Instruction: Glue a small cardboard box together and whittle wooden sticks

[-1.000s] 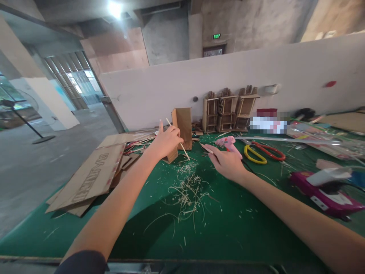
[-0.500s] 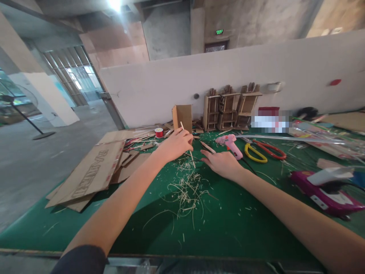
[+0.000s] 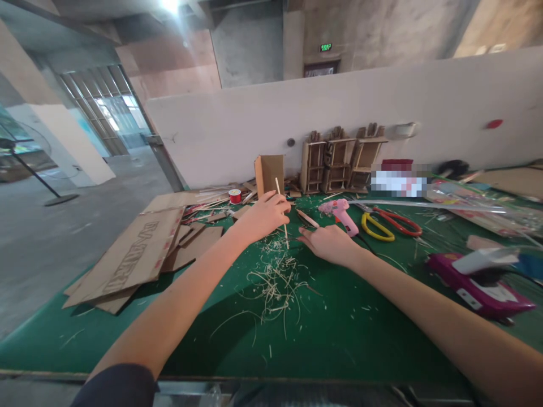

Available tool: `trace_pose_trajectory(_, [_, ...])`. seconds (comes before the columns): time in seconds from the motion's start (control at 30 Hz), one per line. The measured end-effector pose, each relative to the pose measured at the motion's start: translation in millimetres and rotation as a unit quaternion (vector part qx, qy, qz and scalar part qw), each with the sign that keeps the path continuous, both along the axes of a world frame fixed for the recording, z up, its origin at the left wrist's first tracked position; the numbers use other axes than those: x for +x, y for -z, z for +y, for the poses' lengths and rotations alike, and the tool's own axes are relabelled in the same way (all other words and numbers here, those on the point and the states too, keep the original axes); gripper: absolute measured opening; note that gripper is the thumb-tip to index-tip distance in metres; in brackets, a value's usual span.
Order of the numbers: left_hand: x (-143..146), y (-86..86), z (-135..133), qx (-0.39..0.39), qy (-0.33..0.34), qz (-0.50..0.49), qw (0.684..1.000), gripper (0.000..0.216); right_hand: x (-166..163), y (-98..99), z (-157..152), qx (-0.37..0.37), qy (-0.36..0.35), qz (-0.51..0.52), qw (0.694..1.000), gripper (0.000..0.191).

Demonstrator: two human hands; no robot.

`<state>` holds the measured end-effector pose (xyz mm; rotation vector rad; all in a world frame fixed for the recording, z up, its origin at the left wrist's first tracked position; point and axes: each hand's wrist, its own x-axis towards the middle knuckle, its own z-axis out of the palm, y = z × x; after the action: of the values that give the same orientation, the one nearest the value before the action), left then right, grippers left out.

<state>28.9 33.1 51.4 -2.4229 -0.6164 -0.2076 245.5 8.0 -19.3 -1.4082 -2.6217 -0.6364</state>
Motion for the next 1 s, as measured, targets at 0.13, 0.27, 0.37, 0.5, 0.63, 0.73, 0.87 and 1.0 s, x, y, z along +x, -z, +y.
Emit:
trace_pose_trajectory(0.13, [3.9, 0.2, -3.4, 0.010, 0.006, 0.006, 1.000, 0.019, 1.2, -2.0, -2.8, 0.003, -0.013, -0.003, 1.000, 0.050])
trace_pose_trajectory(0.27, [8.2, -1.5, -9.2, 0.022, 0.019, 0.007, 1.000, 0.019, 2.9, -4.7, -4.4, -0.003, -0.014, -0.011, 1.000, 0.051])
trace_pose_trajectory(0.37, [9.3, -1.1, -10.6, 0.037, 0.030, 0.009, 0.999, 0.021, 3.7, -5.3, -4.5, -0.008, -0.014, -0.009, 1.000, 0.051])
trace_pose_trajectory(0.5, [6.9, 3.0, -5.3, 0.052, 0.041, 0.003, 0.998, 0.021, 3.1, -4.9, -3.4, -0.027, -0.012, 0.019, 0.999, 0.049])
trace_pose_trajectory(0.63, [4.4, 8.5, 1.3, 0.058, 0.049, -0.007, 0.997, 0.021, 1.4, -5.3, -3.0, -0.056, -0.006, 0.043, 0.997, 0.045])
trace_pose_trajectory(0.73, [3.6, 11.0, 3.1, 0.071, 0.057, -0.013, 0.996, 0.025, 0.4, -5.2, -3.9, -0.067, -0.002, 0.047, 0.997, 0.046])
trace_pose_trajectory(0.87, [0.0, 11.4, 5.8, 0.080, 0.059, -0.011, 0.995, 0.027, 0.1, -3.0, -4.9, -0.090, -0.003, 0.049, 0.995, 0.046])
trace_pose_trajectory(1.0, [-6.9, 7.8, 10.9, 0.078, 0.052, -0.017, 0.995, 0.027, 3.6, -1.9, -2.8, -0.103, 0.008, 0.059, 0.993, 0.048])
